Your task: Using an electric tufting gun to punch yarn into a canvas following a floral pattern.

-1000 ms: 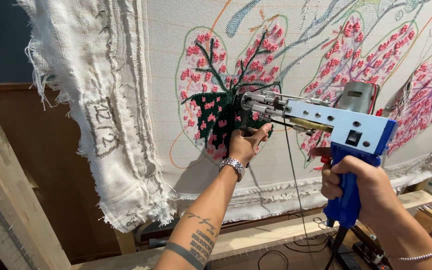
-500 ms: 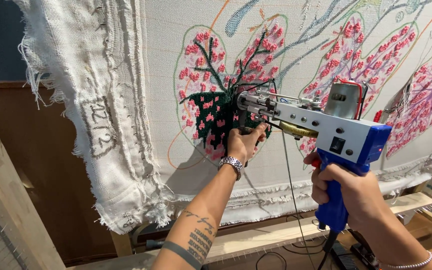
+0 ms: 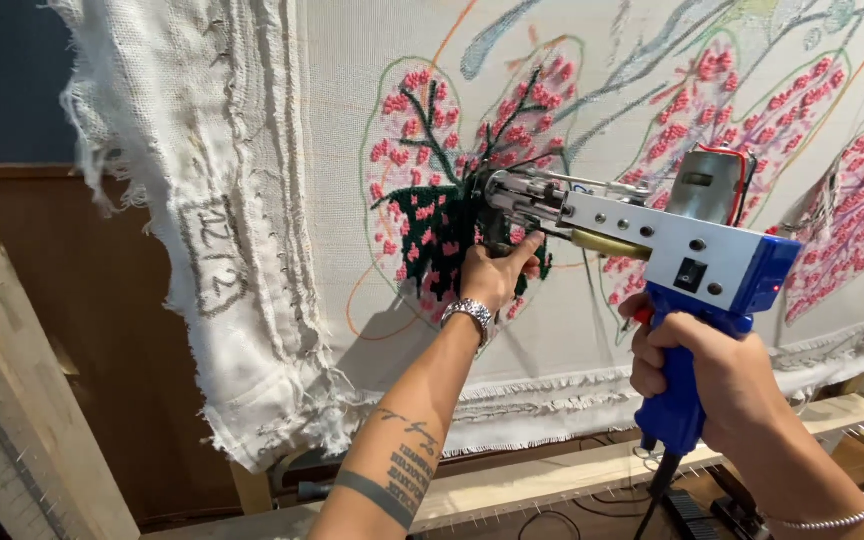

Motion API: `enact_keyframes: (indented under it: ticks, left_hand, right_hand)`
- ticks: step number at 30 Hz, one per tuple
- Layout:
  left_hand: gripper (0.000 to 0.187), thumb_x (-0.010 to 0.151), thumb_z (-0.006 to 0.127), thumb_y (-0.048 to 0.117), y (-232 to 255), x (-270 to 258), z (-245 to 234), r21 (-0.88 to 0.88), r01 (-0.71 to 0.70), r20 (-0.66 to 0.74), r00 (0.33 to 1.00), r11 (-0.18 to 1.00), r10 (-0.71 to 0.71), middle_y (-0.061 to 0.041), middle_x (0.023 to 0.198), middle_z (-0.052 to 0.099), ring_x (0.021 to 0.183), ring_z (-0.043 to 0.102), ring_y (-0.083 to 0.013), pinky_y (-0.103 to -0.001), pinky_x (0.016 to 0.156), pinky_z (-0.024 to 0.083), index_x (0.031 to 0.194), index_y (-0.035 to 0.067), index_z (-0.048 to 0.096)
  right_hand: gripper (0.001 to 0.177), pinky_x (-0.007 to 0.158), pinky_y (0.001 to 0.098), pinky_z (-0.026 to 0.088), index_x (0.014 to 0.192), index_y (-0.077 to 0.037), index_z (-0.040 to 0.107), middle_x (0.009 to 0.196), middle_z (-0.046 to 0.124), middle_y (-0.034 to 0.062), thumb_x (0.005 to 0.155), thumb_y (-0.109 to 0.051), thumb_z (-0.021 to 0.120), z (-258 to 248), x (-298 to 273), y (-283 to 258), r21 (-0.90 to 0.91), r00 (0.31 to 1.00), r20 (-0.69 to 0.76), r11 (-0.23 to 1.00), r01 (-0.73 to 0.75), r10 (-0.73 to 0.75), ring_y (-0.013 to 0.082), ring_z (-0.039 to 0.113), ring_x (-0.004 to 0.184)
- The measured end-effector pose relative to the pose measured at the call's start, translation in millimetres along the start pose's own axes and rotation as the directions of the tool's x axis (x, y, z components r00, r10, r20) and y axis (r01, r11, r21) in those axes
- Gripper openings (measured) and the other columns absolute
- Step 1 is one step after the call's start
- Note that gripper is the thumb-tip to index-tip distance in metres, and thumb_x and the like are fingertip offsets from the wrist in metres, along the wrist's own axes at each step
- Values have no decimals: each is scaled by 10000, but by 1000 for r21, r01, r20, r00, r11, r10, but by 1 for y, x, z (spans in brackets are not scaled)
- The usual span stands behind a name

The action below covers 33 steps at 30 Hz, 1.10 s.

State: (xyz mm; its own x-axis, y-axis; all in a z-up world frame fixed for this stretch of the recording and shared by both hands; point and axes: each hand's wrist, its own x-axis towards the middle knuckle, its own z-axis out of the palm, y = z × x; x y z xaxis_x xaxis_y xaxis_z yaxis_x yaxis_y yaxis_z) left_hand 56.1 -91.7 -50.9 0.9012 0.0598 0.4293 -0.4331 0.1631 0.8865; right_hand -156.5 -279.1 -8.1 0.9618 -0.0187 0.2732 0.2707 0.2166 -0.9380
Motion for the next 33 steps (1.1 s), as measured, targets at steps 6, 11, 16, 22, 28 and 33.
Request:
enact_keyframes:
  ticks: [6,11,16,22,28,33]
  left_hand:
    - [478,810,853,465,-4,10,4,181,50,-18,999,982,-47,-87,732,766,560,656,-124,-294,534,520,751,6,731]
    - [474,827,851,466,-15,5,8,84,-77,25,997,994,75,-39,794,789,640,705,-63,-237,592,557,888,1,782]
    - [502,900,710,512,23,-21,15,117,120,336,929,986,-153,-29,947,766,542,592,-79,-244,483,474,1156,88,794]
    - [603,955,673,467,29,-33,24,-161,81,778,624,984,76,-15,1309,712,728,690,-82,-208,575,494,1427,100,592]
    - [496,1026,662,400,25,-32,40,-60,51,798,603,997,17,-52,1168,763,863,684,-20,-225,650,549,1379,52,681]
    - [359,1005,667,373,39,-42,43,-4,-20,772,636,1000,16,-21,1086,777,706,628,-38,-227,601,553,1228,106,756]
  right_hand:
    - [232,458,343,383,999,60,593,623,466,85,796,-41,546,-4,2,-5,14,999,-38,1000,-16,17,205,444,499]
    - [441,467,319,366,1159,87,669,608,436,64,768,-58,523,-36,4,3,-45,999,-23,998,-32,31,190,428,500]
    - [608,491,331,404,1418,124,587,704,481,79,845,-76,572,-97,5,12,113,978,206,994,2,-26,192,483,559]
    - [635,458,407,430,1454,124,512,713,486,142,849,-64,544,-154,-16,16,23,995,81,998,63,-65,237,481,540]
    - [717,490,365,396,1524,77,462,727,446,105,839,-118,550,-164,-29,12,71,989,130,996,63,-71,204,452,544]
    - [774,506,355,396,1555,115,433,717,439,104,834,-133,564,-183,-25,19,140,978,185,988,66,-91,202,455,530]
